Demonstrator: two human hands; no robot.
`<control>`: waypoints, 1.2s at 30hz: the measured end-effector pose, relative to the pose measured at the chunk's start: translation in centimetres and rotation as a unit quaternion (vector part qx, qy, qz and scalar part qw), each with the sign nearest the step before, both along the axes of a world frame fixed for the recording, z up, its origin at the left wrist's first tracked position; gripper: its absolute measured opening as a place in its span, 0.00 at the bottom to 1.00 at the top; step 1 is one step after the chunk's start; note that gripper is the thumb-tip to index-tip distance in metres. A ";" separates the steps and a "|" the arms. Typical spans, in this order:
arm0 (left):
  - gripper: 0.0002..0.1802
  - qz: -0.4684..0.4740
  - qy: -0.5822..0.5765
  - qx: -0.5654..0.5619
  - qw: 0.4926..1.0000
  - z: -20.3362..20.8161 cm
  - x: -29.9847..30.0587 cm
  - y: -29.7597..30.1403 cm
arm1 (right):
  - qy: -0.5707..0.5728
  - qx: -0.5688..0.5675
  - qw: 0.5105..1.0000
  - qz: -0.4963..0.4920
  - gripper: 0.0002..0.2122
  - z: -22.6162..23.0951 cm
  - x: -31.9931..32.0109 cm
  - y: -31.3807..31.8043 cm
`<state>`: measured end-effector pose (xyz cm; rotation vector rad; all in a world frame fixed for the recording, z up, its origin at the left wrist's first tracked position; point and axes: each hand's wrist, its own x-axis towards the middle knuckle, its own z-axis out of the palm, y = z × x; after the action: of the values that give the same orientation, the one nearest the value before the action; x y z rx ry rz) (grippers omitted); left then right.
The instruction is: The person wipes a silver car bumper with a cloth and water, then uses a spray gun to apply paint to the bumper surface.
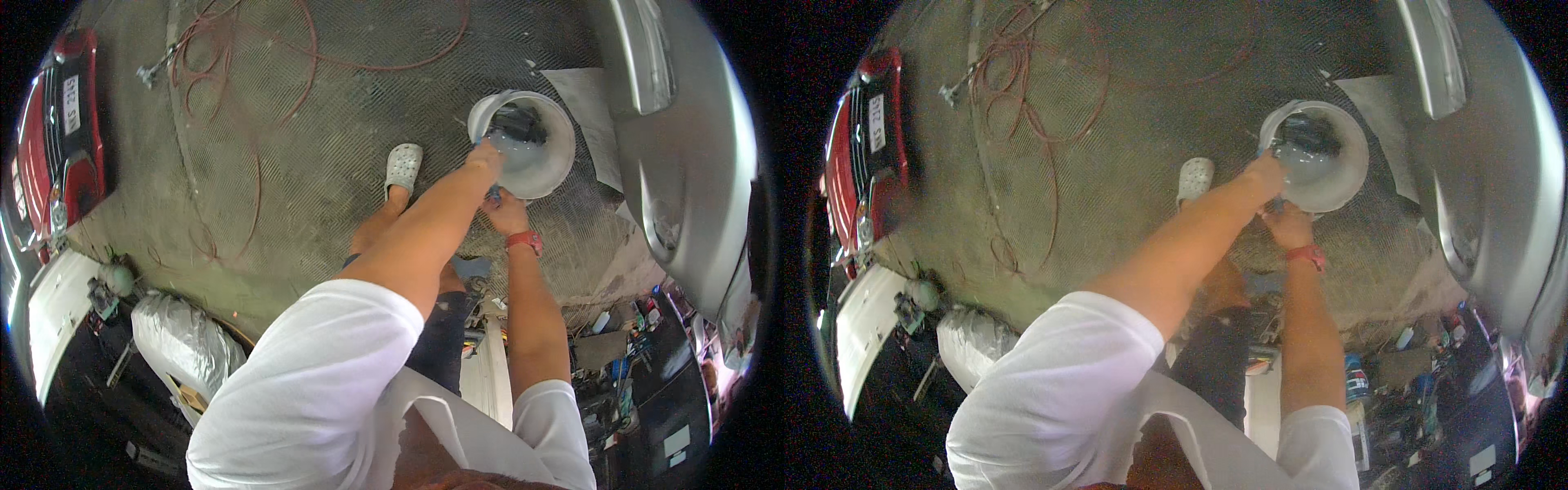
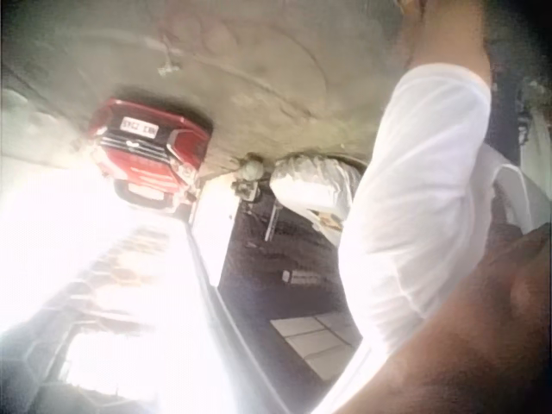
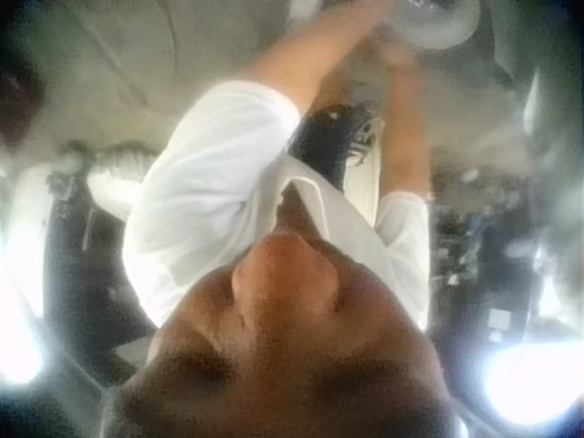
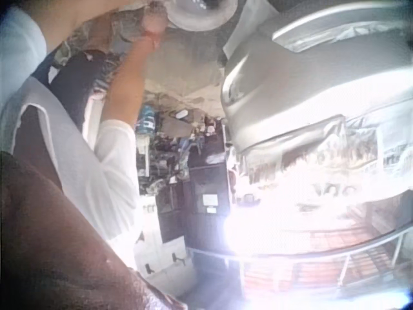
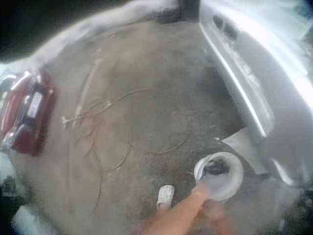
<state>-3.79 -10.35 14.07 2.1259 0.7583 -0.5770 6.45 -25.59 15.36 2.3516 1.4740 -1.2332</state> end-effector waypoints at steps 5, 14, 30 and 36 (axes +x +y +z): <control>0.16 0.134 -0.030 0.002 0.990 -0.7 3.3 -0.1 | 0.089 0.031 0.993 -0.075 0.26 4.2 3.9 1.3; 0.17 0.107 0.032 0.001 0.994 12.0 -20.1 -4.1 | 0.053 0.030 0.973 0.224 0.19 16.5 -11.3 5.9; 0.26 0.741 0.229 -0.098 0.624 14.0 -56.8 -30.9 | 0.207 -0.010 0.887 0.412 0.29 20.3 -41.8 3.6; 0.34 0.904 0.146 -0.154 0.371 5.0 -70.5 -41.1 | 0.124 -0.117 0.858 0.485 0.28 21.7 -42.7 6.1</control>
<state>-74.32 -51.48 19.07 -0.1320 2.2162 0.2571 -36.21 -19.52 37.11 1.0008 2.0195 -1.2777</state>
